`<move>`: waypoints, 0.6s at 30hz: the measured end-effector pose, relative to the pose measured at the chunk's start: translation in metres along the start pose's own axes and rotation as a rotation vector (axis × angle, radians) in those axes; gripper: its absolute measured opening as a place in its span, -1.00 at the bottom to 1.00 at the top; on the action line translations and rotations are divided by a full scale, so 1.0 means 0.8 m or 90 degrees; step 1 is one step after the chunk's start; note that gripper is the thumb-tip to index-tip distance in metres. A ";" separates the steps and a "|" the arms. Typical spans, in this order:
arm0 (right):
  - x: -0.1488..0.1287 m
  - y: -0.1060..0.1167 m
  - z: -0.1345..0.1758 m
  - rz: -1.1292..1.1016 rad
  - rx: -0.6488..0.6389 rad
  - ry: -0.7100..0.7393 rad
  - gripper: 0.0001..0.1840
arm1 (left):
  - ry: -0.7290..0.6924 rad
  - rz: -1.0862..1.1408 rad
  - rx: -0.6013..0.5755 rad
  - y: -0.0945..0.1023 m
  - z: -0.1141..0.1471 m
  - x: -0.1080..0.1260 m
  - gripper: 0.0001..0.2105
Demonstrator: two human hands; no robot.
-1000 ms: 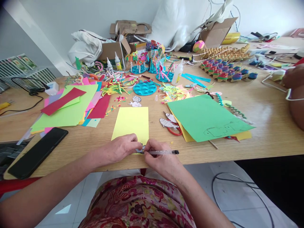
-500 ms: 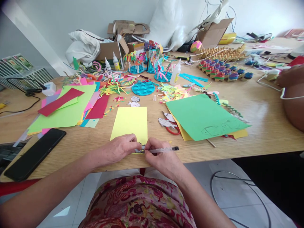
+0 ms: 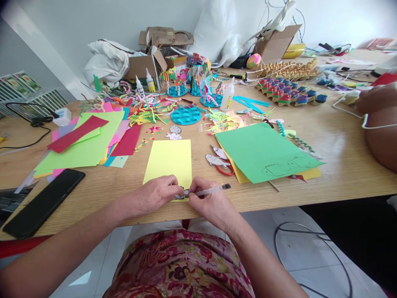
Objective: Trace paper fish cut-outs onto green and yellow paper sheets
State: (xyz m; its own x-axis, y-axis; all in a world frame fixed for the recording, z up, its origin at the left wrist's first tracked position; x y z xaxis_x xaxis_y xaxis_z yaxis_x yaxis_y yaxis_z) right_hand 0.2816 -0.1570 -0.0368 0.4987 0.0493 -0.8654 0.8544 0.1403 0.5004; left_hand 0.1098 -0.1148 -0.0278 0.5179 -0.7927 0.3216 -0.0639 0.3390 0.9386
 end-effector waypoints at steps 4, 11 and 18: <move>0.000 -0.001 -0.001 -0.023 -0.001 -0.008 -0.92 | -0.003 0.001 0.002 0.000 0.000 0.000 -0.82; 0.002 -0.003 0.001 -0.018 0.018 0.004 -0.92 | -0.003 -0.006 -0.001 -0.002 0.000 -0.003 -0.82; 0.004 -0.002 0.006 -0.013 0.015 0.019 -0.92 | -0.001 0.013 0.011 -0.003 0.001 -0.002 -0.81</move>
State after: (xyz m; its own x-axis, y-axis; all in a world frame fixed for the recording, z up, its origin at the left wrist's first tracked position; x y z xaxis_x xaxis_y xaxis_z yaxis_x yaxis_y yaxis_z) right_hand 0.2825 -0.1621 -0.0404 0.4763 0.0761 -0.8760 0.8681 0.1180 0.4822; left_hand 0.1085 -0.1145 -0.0304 0.5156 -0.7864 0.3401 -0.0888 0.3458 0.9341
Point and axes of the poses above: each hand's wrist, its own z-axis away from the middle knuckle, its own y-axis out of the back of the hand, x = y × z, the point moved 1 cm from there along -z, towards the middle knuckle, and after that the axes turned 1 degree about -y, right-handed, at the moved point
